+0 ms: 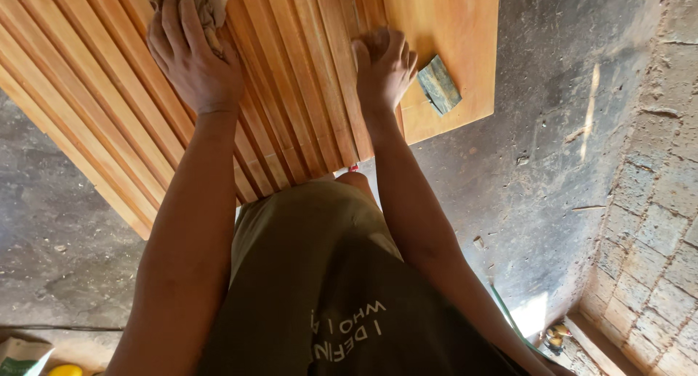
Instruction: The person sands a large wooden panel using a sanding block and a cloth. They move the sanding block along the grooves of the panel and wipe the surface with the cloth. Another person briefly appears in the background holding a phone.
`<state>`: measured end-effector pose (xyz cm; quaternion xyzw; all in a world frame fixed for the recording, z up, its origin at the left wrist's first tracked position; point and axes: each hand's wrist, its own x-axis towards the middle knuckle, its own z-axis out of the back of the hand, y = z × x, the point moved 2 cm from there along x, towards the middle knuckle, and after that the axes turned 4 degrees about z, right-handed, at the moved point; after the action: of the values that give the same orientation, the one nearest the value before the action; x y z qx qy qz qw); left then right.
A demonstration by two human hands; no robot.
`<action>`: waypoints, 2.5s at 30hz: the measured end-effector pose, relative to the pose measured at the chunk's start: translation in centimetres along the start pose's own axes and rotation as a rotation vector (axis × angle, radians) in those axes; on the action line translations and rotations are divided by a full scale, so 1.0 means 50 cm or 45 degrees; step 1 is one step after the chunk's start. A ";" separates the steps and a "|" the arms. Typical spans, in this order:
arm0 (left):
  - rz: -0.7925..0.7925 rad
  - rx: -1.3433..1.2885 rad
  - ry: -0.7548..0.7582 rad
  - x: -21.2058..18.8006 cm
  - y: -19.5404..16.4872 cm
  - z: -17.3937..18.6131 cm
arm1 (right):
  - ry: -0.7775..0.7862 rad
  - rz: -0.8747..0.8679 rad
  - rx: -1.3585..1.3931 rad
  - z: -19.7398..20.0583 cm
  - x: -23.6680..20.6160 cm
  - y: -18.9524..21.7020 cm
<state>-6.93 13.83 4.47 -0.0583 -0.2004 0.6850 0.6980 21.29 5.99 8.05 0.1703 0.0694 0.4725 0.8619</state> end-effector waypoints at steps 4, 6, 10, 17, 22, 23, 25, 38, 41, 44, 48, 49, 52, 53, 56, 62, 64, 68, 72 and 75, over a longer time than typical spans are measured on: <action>-0.024 0.003 -0.029 0.004 -0.007 0.008 | 0.007 -0.057 0.015 0.006 -0.003 0.002; -0.042 -0.003 -0.031 0.006 -0.009 0.013 | 0.027 -0.110 0.017 0.030 -0.011 0.016; -0.027 -0.032 -0.045 0.011 -0.012 0.022 | -0.056 -0.014 -0.019 0.057 0.042 0.094; -0.062 -0.050 -0.135 0.017 -0.039 0.048 | -0.008 -0.123 -0.029 0.041 0.049 0.081; -0.136 -0.238 -0.109 0.027 -0.050 0.091 | -0.042 -0.077 0.034 0.155 -0.226 -0.138; -0.220 -0.297 -0.095 0.036 -0.056 0.101 | -0.190 -0.083 0.066 0.189 -0.271 -0.177; -0.416 -0.393 -0.030 0.065 -0.077 0.112 | -0.281 -0.357 0.313 0.245 -0.352 -0.253; -0.961 -0.684 0.237 0.133 -0.289 0.043 | -0.158 -1.366 -0.014 0.241 -0.838 -0.453; -0.880 -1.038 0.494 -0.008 -0.330 0.049 | -0.131 -1.409 -0.013 0.228 -0.890 -0.411; -1.036 -1.258 0.402 -0.213 -0.360 0.086 | -0.097 -1.470 -0.017 0.223 -0.924 -0.378; -1.924 -1.524 1.423 -0.479 -0.397 0.136 | -0.022 -1.483 -0.094 0.226 -0.951 -0.379; -1.854 -1.518 1.356 -0.500 -0.406 0.140 | -0.027 -1.487 -0.091 0.228 -0.955 -0.385; -1.306 -1.730 1.600 -0.453 -0.438 0.118 | -0.047 -1.499 -0.085 0.238 -0.957 -0.406; -1.005 -1.820 1.706 -0.402 -0.445 0.100 | -0.067 -1.485 -0.091 0.241 -0.955 -0.412; -0.502 -1.729 1.391 -0.177 -0.427 0.042 | -0.128 -1.478 -0.050 0.245 -0.950 -0.420; -1.275 -0.808 0.354 0.027 -0.328 0.005 | -0.096 -1.419 -0.076 0.229 -0.961 -0.416; -1.272 -0.827 0.254 -0.059 -0.325 -0.003 | -0.090 -1.434 -0.081 0.225 -0.972 -0.414; -1.008 -1.678 1.413 -0.384 -0.370 0.000 | -0.069 -1.504 -0.098 0.226 -0.992 -0.404; -1.871 -1.566 1.289 -0.584 -0.396 0.057 | -0.103 -1.523 -0.103 0.231 -1.001 -0.399; -1.044 -1.886 1.978 -0.510 -0.427 0.055 | -0.144 -1.553 -0.087 0.229 -1.004 -0.406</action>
<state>12.49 -12.83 9.48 -0.7916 -0.0734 -0.1006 0.5982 13.28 -48.76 9.36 0.0969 0.0934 -0.1139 0.9843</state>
